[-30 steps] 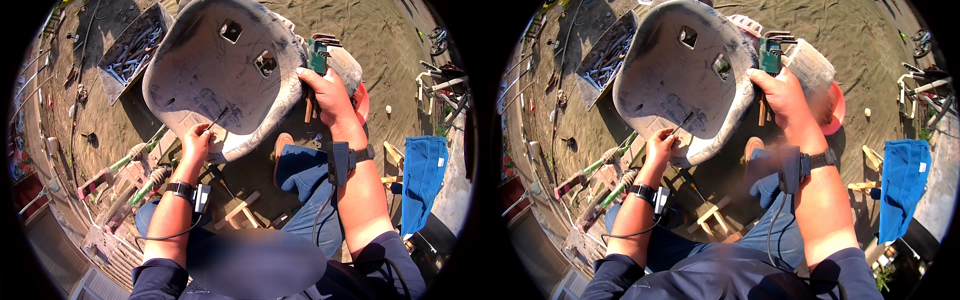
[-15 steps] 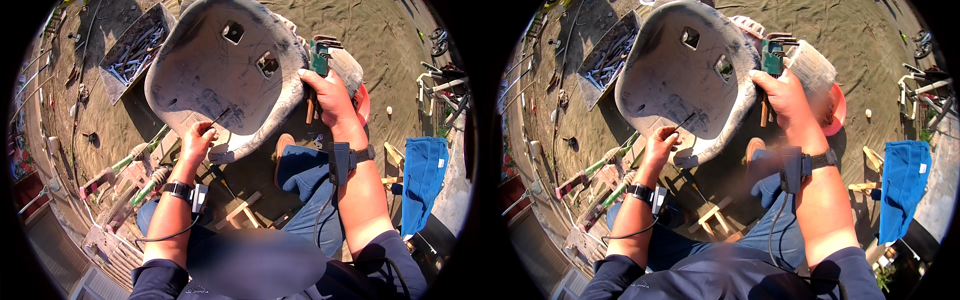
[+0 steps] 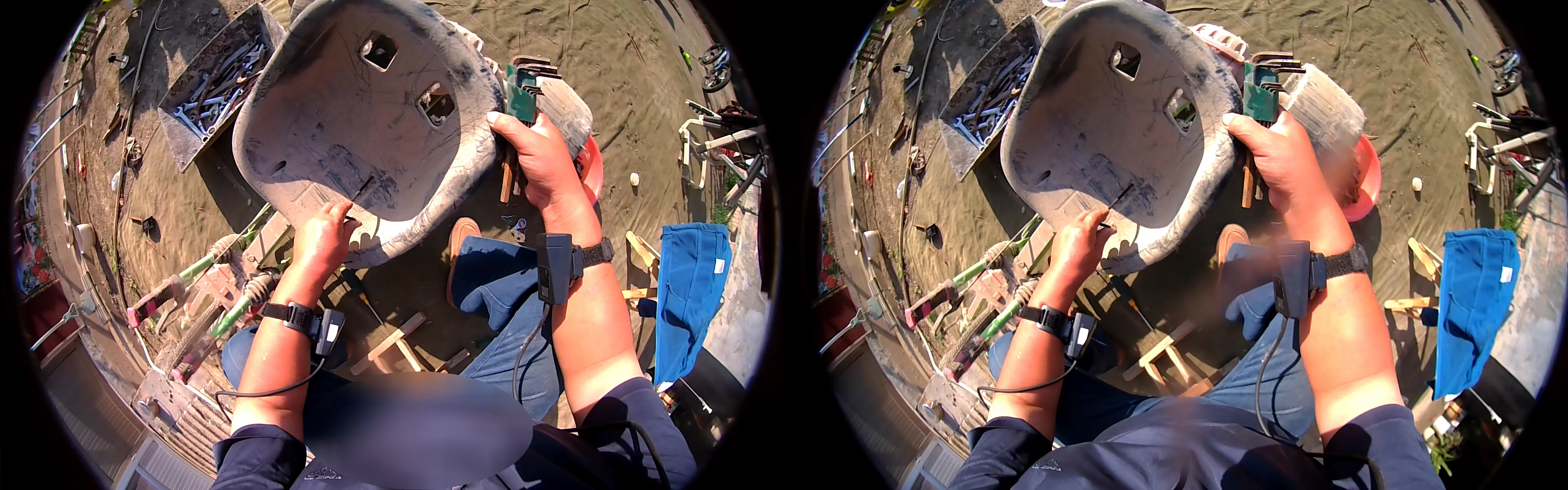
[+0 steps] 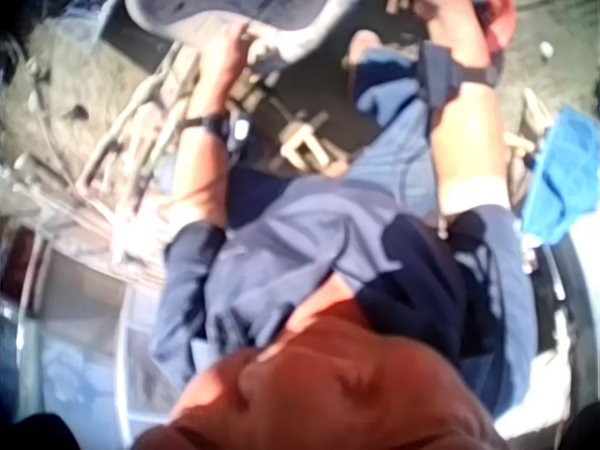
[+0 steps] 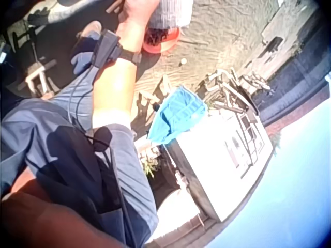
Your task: The person works on a child's tricycle, first removing the seat and then using a screwdriver and a set of Allen keys to tighten or adjust screws on the underside of the seat.
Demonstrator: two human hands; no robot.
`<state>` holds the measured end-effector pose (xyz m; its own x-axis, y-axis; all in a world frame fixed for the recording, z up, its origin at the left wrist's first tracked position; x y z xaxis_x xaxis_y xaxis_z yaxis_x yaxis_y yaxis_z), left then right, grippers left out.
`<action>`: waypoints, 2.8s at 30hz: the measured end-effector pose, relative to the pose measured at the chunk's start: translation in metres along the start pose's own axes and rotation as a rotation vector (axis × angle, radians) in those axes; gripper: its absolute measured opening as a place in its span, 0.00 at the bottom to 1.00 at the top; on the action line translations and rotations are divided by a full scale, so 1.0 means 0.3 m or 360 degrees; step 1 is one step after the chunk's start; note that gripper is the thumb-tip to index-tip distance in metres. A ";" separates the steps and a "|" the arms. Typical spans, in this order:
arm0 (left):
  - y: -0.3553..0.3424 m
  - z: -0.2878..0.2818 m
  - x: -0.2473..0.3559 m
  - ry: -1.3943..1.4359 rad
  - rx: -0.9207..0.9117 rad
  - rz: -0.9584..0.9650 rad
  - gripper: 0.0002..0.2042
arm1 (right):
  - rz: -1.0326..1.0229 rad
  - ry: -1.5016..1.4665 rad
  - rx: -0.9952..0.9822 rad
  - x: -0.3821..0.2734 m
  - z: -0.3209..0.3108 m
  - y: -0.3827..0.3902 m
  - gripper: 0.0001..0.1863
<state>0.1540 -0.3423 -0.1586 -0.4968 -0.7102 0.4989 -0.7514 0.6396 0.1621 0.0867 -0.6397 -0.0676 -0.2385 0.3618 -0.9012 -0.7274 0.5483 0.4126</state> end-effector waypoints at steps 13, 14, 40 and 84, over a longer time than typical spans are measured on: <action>0.043 0.186 -0.181 0.1991 -0.0040 -0.1488 0.16 | 0.0004 0.0006 -0.0011 0.002 0.001 -0.001 0.13; 0.047 0.187 -0.169 0.1989 -0.0012 -0.1457 0.15 | 0.0004 -0.0011 -0.0010 0.003 0.001 0.000 0.13; -0.019 0.068 -0.168 0.0644 0.0068 -0.0830 0.14 | 0.0009 -0.0028 -0.0035 0.012 0.000 -0.011 0.14; -0.023 0.110 -0.161 0.1441 0.0010 -0.1223 0.09 | 0.0008 -0.0030 -0.0039 0.008 0.000 -0.007 0.14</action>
<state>0.1687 -0.3222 -0.2119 0.5712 -0.4391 0.6935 -0.7217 0.1337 0.6792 0.0877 -0.6402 -0.0706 -0.2302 0.3791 -0.8963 -0.7416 0.5280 0.4138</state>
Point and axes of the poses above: each hand's wrist, its own y-axis away from the middle knuckle, its own z-axis out of the palm, x = y × z, the point moved 8 cm from there along -y, towards the middle knuckle, and after that the axes turned 7 degrees about x, right-handed, at the moved point
